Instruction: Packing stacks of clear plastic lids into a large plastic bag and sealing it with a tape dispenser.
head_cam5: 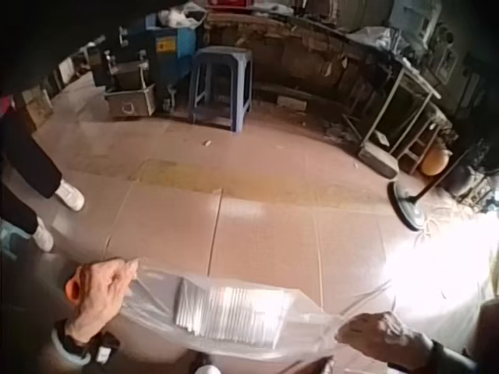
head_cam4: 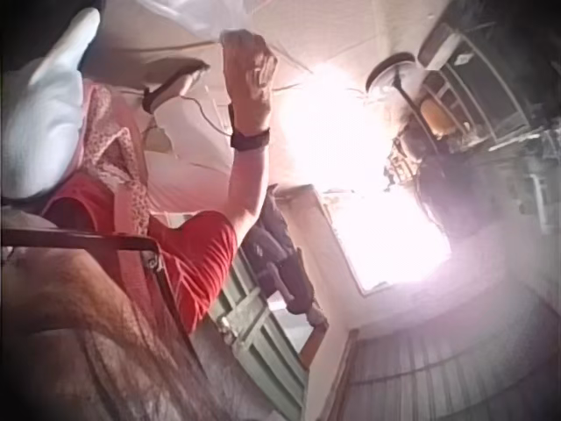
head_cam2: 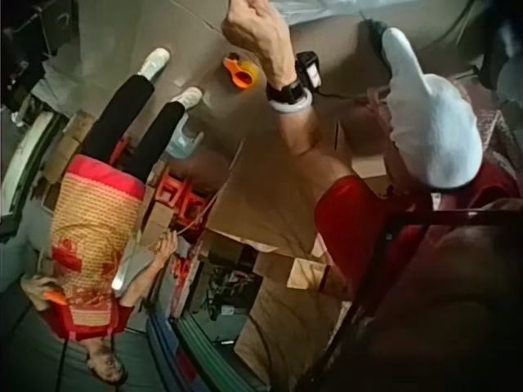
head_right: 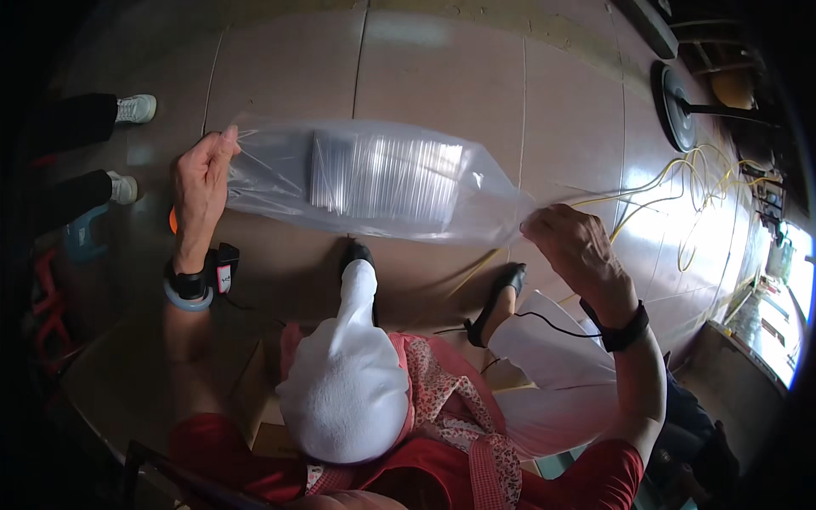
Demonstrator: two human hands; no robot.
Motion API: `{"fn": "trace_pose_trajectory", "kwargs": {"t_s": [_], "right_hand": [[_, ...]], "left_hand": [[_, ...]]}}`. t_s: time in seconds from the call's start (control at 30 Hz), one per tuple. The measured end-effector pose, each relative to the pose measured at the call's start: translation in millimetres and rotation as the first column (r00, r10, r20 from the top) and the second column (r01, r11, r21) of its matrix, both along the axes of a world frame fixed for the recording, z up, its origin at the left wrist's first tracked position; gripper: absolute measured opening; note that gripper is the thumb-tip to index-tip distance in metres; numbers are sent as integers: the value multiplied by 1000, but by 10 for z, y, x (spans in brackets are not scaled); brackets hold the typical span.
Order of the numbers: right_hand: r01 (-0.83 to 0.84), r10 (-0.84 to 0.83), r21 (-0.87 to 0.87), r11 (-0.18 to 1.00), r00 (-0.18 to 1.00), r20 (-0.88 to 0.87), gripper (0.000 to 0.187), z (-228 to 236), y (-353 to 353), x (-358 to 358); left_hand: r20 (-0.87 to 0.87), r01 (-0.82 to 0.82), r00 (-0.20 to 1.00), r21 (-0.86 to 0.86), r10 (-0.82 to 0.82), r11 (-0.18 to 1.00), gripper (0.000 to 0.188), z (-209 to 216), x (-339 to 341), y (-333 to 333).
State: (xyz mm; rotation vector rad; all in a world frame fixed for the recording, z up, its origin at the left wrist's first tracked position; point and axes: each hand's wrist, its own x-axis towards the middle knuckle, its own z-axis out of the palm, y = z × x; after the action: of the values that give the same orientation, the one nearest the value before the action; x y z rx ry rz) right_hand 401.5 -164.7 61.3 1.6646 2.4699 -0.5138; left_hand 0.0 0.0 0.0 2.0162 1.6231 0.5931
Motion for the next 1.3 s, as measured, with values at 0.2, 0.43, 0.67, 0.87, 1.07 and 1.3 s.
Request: {"fn": "trace_pose_trajectory", "kwargs": {"t_s": [0.2, 0.43, 0.67, 0.87, 1.07, 1.3], "right_hand": [[-135, 148, 125, 983, 984, -100, 18, 349, -85, -264], [-140, 136, -21, 990, 981, -136, 20, 357, -154, -189], [-120, 123, 62, 991, 991, -46, 20, 296, -183, -217], [-18, 19, -14, 1000, 997, 78, 26, 317, -113, -196], [-344, 385, 182, 921, 870, -307, 32, 251, 681, -1195], [-481, 501, -225, 847, 865, 36, 16, -1408, 1564, -1887]], "left_hand": [[177, -94, 982, 117, 72, 989, 39, 105, 0, -215], [41, -10, 999, 77, 7, 997, 38, 324, -2, -107], [-12, 62, 998, 241, -60, 969, 43, 249, -46, -107], [-103, 163, 984, 197, -145, 967, 44, 131, 137, -85], [40, 23, 999, 215, -32, 976, 46, 111, 105, -130], [341, -91, 940, 167, 29, 982, 43, -71, 300, -258]]}}
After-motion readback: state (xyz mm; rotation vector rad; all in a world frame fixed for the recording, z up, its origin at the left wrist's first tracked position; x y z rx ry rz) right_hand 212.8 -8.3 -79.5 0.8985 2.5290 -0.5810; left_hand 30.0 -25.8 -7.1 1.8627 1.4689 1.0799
